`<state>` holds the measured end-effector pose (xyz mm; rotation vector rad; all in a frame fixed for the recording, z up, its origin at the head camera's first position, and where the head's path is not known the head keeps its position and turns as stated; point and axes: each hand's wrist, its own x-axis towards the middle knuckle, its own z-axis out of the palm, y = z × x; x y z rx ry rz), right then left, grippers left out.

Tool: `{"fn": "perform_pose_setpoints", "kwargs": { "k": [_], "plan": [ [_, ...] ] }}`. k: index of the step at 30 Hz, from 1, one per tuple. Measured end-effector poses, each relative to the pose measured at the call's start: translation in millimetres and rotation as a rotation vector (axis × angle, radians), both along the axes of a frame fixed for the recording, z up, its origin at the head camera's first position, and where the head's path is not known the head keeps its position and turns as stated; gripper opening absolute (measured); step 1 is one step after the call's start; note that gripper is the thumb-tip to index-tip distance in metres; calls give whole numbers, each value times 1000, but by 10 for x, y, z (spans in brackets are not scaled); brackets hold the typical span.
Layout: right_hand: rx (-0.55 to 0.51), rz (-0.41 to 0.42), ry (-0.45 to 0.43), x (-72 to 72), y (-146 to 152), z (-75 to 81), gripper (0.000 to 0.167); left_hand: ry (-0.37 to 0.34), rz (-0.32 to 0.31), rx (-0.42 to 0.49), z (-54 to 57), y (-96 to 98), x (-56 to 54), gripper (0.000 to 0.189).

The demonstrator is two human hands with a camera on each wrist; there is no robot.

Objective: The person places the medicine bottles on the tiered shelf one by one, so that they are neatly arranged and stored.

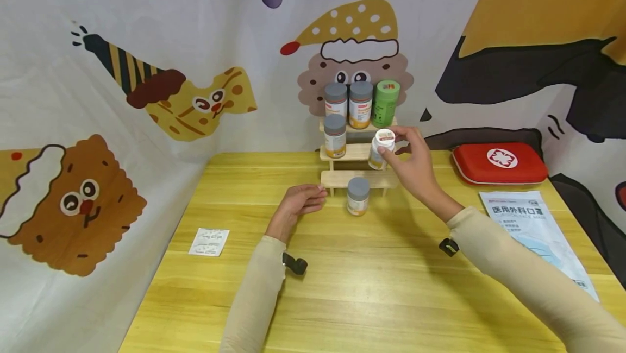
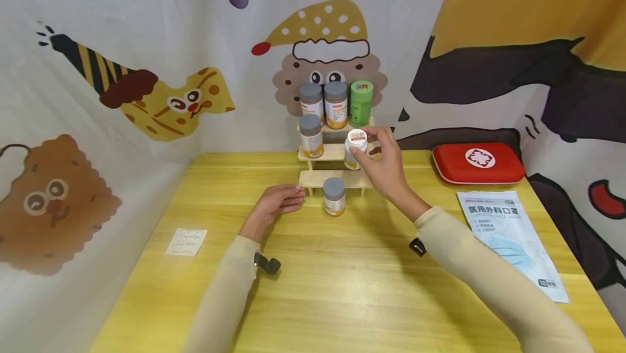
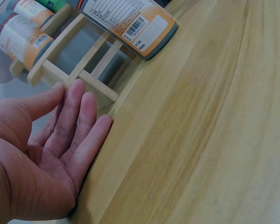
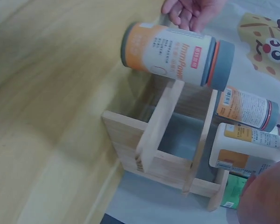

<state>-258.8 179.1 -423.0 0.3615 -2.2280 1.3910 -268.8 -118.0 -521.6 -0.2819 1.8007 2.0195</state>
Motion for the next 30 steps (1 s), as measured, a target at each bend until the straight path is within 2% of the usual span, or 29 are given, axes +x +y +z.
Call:
{"fn": "perform_pose_setpoints", "kwargs": {
  "k": [15,24,30],
  "plan": [
    [-79,3,-1,-196,-228,75,48,9,-10,-1,10,-1,-8,28],
    [-90,9,5,-352,-328,51,45,-10,-13,6,20,0,-15,29],
    [-102,18,-11,-405,-369,60,45,-13,-12,14,6,-12,-16,28]
  ]
}}
